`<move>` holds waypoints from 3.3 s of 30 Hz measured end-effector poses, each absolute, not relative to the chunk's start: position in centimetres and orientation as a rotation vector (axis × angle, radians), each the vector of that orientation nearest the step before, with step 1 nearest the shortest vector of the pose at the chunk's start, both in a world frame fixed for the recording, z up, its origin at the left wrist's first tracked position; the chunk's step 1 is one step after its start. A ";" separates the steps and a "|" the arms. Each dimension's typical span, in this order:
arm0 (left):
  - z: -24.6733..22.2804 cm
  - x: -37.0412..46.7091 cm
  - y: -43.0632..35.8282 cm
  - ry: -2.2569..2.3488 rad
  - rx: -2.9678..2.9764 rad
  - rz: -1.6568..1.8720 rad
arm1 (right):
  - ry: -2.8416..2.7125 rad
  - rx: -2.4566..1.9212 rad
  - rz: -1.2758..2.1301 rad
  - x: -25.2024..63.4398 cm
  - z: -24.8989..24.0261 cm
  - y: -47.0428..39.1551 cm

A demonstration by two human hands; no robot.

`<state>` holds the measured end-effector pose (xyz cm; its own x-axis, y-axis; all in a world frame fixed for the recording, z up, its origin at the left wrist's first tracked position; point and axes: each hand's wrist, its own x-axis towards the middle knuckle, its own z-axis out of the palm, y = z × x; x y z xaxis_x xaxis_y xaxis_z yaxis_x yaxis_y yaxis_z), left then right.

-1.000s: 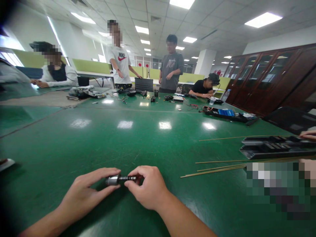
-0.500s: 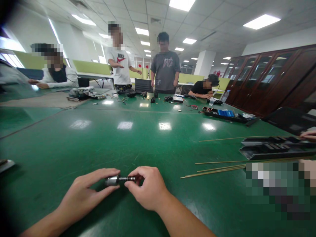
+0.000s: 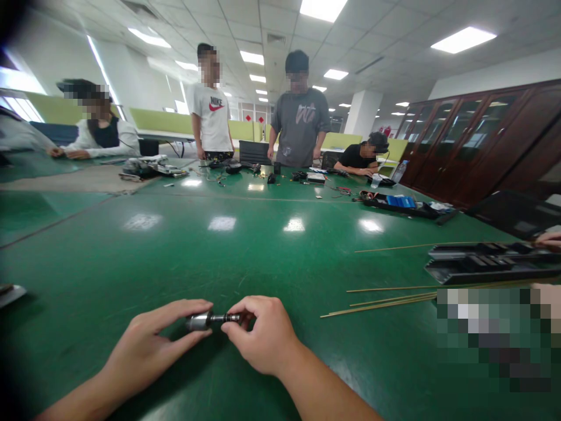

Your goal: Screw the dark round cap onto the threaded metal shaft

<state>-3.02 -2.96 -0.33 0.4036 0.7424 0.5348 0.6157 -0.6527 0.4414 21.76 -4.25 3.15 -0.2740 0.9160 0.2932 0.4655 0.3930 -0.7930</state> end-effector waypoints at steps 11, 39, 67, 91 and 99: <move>-0.4 -3.1 -2.8 1.216 2.491 1.085 | -1.892 -1.183 0.752 21.8 3.3 -4.3; 0.1 -3.5 -2.5 1.179 2.620 1.126 | -1.858 -1.180 0.733 21.9 3.2 -4.3; -0.6 -4.0 -2.2 1.223 2.654 1.086 | -1.848 -1.176 0.723 22.1 3.2 -4.3; -0.1 -4.1 -2.2 1.226 2.638 1.126 | -1.852 -1.176 0.696 22.2 3.4 -4.3; 0.1 -4.0 -2.4 1.237 2.645 1.119 | -1.852 -1.179 0.685 22.2 3.4 -4.2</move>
